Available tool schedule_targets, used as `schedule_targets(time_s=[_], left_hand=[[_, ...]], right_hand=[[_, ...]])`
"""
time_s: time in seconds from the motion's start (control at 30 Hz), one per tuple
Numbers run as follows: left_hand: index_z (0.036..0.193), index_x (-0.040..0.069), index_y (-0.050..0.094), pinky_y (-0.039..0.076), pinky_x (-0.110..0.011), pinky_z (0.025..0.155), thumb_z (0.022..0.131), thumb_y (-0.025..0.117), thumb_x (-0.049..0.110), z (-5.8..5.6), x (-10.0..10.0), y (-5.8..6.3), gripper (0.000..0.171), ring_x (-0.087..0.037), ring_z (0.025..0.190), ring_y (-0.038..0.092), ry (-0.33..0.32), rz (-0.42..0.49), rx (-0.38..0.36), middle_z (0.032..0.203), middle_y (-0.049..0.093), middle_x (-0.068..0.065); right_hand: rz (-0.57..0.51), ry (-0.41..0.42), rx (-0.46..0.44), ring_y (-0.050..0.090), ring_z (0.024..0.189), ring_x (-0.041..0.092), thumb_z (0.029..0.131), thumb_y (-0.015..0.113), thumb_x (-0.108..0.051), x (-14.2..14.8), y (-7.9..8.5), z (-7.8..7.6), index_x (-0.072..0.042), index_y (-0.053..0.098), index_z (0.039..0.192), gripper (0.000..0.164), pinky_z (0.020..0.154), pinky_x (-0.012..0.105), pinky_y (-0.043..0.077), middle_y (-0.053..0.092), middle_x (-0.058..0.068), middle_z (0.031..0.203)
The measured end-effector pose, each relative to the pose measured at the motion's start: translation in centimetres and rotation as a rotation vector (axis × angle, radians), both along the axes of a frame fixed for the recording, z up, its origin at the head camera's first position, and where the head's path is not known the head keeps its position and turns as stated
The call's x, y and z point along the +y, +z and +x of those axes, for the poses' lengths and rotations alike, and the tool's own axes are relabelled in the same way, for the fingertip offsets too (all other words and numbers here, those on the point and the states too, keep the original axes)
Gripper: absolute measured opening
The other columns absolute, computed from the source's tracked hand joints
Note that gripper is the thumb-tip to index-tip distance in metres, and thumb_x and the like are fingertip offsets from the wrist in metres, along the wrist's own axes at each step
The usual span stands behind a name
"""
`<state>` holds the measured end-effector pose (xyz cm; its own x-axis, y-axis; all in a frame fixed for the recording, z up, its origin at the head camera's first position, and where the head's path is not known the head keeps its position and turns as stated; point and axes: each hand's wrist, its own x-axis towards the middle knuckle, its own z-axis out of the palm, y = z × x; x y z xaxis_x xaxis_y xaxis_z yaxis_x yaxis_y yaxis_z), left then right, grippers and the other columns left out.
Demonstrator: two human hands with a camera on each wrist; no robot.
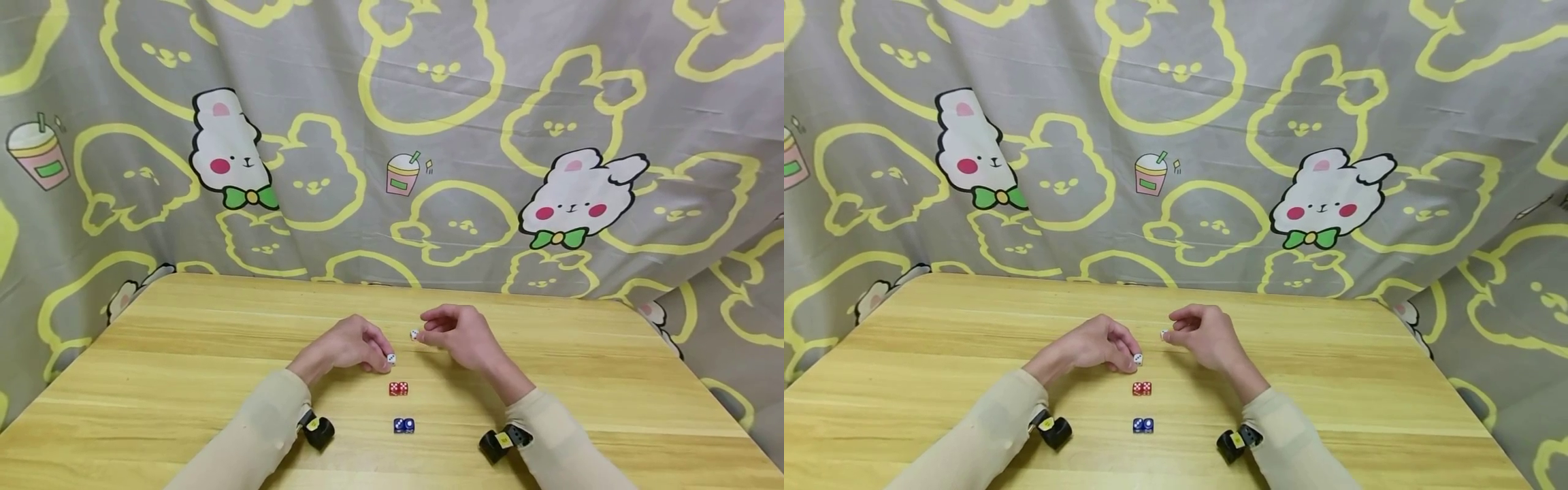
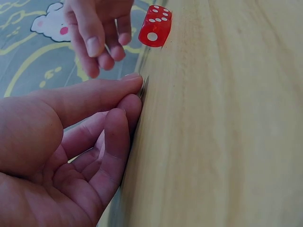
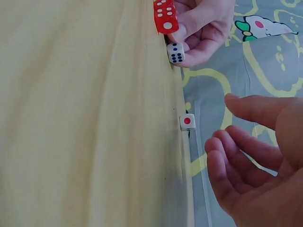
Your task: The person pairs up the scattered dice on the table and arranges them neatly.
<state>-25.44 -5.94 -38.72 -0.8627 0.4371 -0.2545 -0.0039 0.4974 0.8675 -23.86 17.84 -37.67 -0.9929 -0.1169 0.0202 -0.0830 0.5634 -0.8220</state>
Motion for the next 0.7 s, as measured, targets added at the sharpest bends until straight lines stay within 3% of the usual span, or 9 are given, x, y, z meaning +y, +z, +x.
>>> schedule_targets(time_s=[0.37, 0.7], left_hand=[[0.091, 0.008, 0.080, 0.057, -0.024, 0.066, 0.080, 0.091, 0.007, -0.1, 0.1, 0.0, 0.016, -0.013, 0.071, 0.064, 0.002, -0.009, -0.010, 0.081, 0.076, -0.003], [0.091, 0.007, 0.080, 0.055, -0.023, 0.066, 0.080, 0.090, 0.006, -0.1, 0.0, -0.1, 0.015, -0.012, 0.070, 0.063, 0.004, -0.003, -0.018, 0.080, 0.075, -0.003]], right_hand=[[0.097, 0.000, -0.079, 0.066, 0.085, 0.017, 0.087, 0.088, -0.019, -0.4, -0.2, -1.5, -0.007, 0.077, 0.121, 0.037, 0.070, 0.027, 0.052, 0.075, 0.005, 0.099], [0.137, -0.016, -0.123, 0.062, 0.081, 0.016, 0.085, 0.090, -0.016, -0.9, -0.5, -2.2, -0.010, 0.081, 0.105, 0.023, 0.066, 0.025, 0.049, 0.075, 0.004, 0.094]])
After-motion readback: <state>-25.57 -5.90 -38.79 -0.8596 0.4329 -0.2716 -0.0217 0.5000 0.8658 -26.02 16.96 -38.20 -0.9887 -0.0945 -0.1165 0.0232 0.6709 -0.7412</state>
